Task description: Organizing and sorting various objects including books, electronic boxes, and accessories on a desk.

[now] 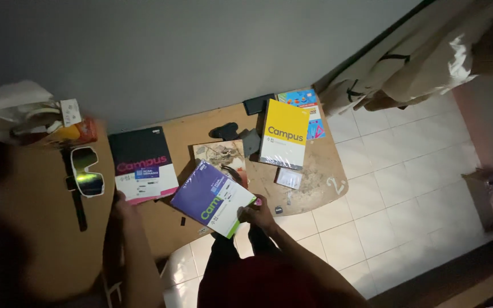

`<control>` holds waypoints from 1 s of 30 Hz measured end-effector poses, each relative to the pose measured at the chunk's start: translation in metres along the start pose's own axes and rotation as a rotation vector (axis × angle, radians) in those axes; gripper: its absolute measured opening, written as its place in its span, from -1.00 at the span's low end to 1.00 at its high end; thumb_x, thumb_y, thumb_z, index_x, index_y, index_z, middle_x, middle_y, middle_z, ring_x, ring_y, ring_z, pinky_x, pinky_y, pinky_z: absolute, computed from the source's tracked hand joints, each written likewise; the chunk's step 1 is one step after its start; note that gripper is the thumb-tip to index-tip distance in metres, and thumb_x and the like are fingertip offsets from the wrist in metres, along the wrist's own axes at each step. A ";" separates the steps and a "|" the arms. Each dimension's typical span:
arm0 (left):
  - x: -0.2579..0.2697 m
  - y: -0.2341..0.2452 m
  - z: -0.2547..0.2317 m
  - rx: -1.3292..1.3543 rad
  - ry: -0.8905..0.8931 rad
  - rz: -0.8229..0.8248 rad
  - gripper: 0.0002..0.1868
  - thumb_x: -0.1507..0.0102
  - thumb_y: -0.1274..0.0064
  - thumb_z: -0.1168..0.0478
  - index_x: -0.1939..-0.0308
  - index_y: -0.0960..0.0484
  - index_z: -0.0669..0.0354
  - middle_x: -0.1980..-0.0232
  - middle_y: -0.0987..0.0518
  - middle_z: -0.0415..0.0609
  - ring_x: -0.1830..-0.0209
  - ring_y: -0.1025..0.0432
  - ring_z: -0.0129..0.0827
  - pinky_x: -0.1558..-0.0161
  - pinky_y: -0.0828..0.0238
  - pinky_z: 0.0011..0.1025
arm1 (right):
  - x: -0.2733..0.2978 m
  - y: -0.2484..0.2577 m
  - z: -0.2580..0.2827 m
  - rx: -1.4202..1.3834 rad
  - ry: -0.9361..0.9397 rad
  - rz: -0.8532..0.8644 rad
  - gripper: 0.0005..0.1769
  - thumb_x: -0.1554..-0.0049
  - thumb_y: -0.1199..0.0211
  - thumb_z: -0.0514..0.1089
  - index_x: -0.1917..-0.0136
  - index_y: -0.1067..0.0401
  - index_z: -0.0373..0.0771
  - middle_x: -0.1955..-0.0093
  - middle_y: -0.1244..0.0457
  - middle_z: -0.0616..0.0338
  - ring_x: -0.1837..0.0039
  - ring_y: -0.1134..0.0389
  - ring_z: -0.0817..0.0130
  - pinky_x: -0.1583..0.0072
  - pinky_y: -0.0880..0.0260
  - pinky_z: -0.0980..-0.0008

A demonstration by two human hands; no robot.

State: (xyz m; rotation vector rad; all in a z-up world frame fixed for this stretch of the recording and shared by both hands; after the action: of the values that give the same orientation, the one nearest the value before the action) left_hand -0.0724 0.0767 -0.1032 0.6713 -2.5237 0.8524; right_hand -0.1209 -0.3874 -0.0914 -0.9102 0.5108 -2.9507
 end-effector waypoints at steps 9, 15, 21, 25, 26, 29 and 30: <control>-0.009 0.055 -0.005 0.328 -0.240 0.057 -0.54 -0.47 0.00 -0.01 -0.23 -0.46 0.33 0.02 -0.63 0.14 0.27 -0.52 -0.20 0.27 -0.52 -0.25 | 0.003 0.012 0.005 0.223 -0.210 -0.132 -0.14 -0.13 -0.26 -0.24 -0.59 0.07 -0.16 -0.14 -0.34 -0.10 -0.08 -0.42 0.20 -0.09 -0.50 0.26; -0.012 -0.010 0.060 0.393 0.289 0.423 -0.29 -0.53 -0.01 -0.19 -0.27 -0.51 0.55 0.07 -0.65 0.30 0.28 -0.57 -0.08 0.36 -0.57 -0.31 | -0.042 0.041 -0.053 0.176 0.019 -0.243 -0.26 -0.18 -0.21 -0.25 -0.55 -0.04 -0.38 -0.17 -0.31 -0.31 -0.12 -0.37 0.09 -0.14 -0.45 0.21; 0.009 -0.108 0.144 0.330 0.224 0.170 -0.46 -0.30 -0.13 0.08 -0.21 -0.48 0.43 -0.20 -0.59 0.19 -0.05 -0.49 -0.08 -0.14 -0.51 -0.21 | -0.051 0.050 -0.026 0.316 0.212 -0.203 -0.41 -0.14 -0.09 -0.31 -0.45 -0.20 -0.41 -0.18 -0.37 -0.05 -0.15 -0.42 0.31 -0.19 -0.44 0.39; 0.034 -0.116 0.149 -0.015 0.322 0.093 -0.51 -0.32 -0.14 0.09 -0.21 -0.43 0.34 -0.09 -0.56 0.14 -0.08 -0.51 -0.14 -0.24 -0.47 -0.21 | -0.042 0.027 0.002 0.277 0.080 -0.218 -0.67 -0.30 -0.20 -0.16 -0.19 -0.40 -0.50 0.03 -0.39 -0.11 0.05 -0.39 0.26 -0.01 -0.41 0.33; 0.041 -0.117 0.134 -0.162 0.363 0.031 -0.53 -0.30 -0.12 0.02 -0.16 -0.49 0.27 -0.06 -0.61 0.10 -0.05 -0.54 -0.18 -0.21 -0.48 -0.25 | -0.051 0.035 -0.010 0.297 0.133 -0.236 -0.71 -0.23 -0.20 -0.20 -0.13 -0.43 -0.47 0.04 -0.39 -0.06 0.04 -0.39 0.28 -0.01 -0.42 0.35; 0.054 -0.109 0.048 -0.357 0.237 -0.092 -0.56 -0.29 -0.10 0.01 -0.12 -0.52 0.21 -0.02 -0.63 0.05 -0.01 -0.55 -0.23 -0.16 -0.48 -0.29 | -0.057 0.027 -0.005 0.381 0.258 -0.275 -0.75 -0.14 -0.21 -0.25 -0.05 -0.48 -0.43 0.06 -0.40 0.00 0.02 -0.41 0.31 -0.04 -0.42 0.37; 0.056 -0.116 0.017 -0.410 0.080 -0.140 -0.58 -0.29 -0.11 0.06 -0.13 -0.51 0.21 -0.01 -0.60 0.03 0.00 -0.53 -0.25 -0.14 -0.46 -0.30 | -0.054 0.020 0.005 0.444 0.330 -0.312 -0.76 -0.11 -0.23 -0.25 -0.03 -0.50 -0.42 0.07 -0.41 0.02 0.01 -0.42 0.33 -0.06 -0.42 0.38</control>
State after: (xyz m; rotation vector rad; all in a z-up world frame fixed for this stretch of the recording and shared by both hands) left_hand -0.0574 -0.0336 -0.0349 0.6502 -2.4366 0.2914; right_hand -0.0756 -0.4022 -0.1233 -0.4953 -0.3177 -3.2938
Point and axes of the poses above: each hand's wrist, its own x-axis away from the middle knuckle, its own y-axis out of the back of the hand, z = x × y, the point moved 4 cm from there along -x, towards the middle knuckle
